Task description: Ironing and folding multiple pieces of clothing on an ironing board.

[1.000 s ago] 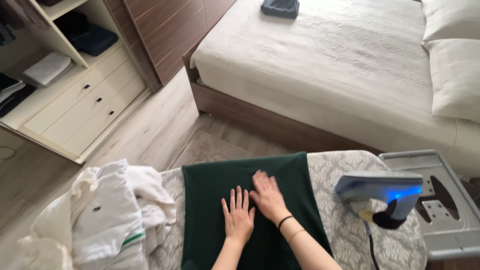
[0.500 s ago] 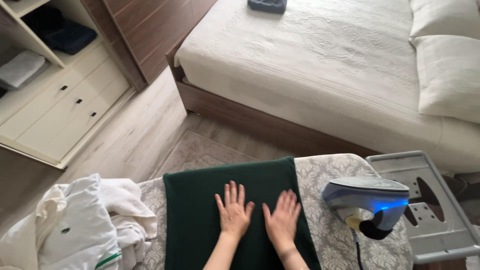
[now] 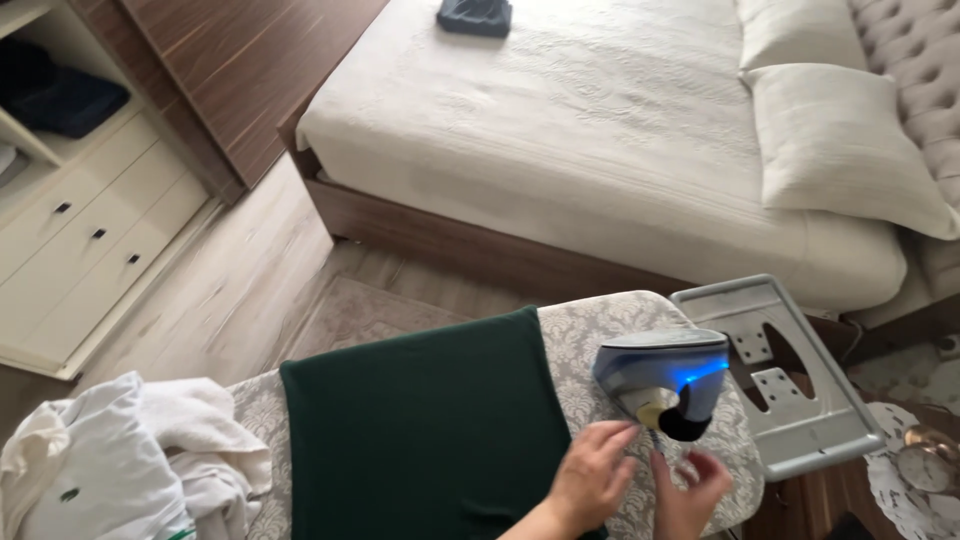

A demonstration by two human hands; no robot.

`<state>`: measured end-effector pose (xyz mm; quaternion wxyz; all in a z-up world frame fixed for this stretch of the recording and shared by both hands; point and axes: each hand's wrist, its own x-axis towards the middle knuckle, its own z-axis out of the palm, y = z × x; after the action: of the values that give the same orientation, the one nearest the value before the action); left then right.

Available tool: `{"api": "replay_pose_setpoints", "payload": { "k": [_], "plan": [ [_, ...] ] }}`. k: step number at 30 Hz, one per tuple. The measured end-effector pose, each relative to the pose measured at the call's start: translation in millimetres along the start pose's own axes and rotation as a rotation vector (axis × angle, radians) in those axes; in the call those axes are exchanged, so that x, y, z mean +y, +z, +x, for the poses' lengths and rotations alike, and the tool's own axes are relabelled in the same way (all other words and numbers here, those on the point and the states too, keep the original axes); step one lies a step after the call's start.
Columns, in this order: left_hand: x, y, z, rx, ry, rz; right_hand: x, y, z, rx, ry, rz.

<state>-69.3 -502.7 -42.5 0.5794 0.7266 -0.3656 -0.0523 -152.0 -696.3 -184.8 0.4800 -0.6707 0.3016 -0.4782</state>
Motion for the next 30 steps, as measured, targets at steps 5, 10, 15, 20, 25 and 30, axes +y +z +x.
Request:
{"api": "replay_pose_setpoints", "payload": {
  "k": [5, 10, 15, 20, 25, 30],
  "plan": [
    [17.9, 44.0, 25.2, -0.014, 0.018, -0.161, -21.9, 22.5, 56.2, -0.292, -0.065, 0.061],
    [26.8, 37.5, 25.7, 0.073, 0.035, -0.189, -28.5, 40.8, 66.5, -0.437, 0.091, 0.22],
    [56.5, -34.8, 20.1, 0.185, -0.035, -0.39, -79.6, 46.5, 69.2, -0.444, -0.222, -0.507],
    [36.2, -119.1, -47.1, 0.312, -0.15, -0.318, -133.1, 84.0, 26.5, -0.882, -0.291, -0.644],
    [-17.8, -207.8, -135.4, 0.709, -0.417, 0.253, -265.4, 164.6, -78.1, -1.235, -0.144, -0.728],
    [-89.8, -252.3, -211.2, 0.923, -0.718, 0.807, -281.1, 235.4, -152.2, -1.536, -0.42, -0.807]
  ]
}}
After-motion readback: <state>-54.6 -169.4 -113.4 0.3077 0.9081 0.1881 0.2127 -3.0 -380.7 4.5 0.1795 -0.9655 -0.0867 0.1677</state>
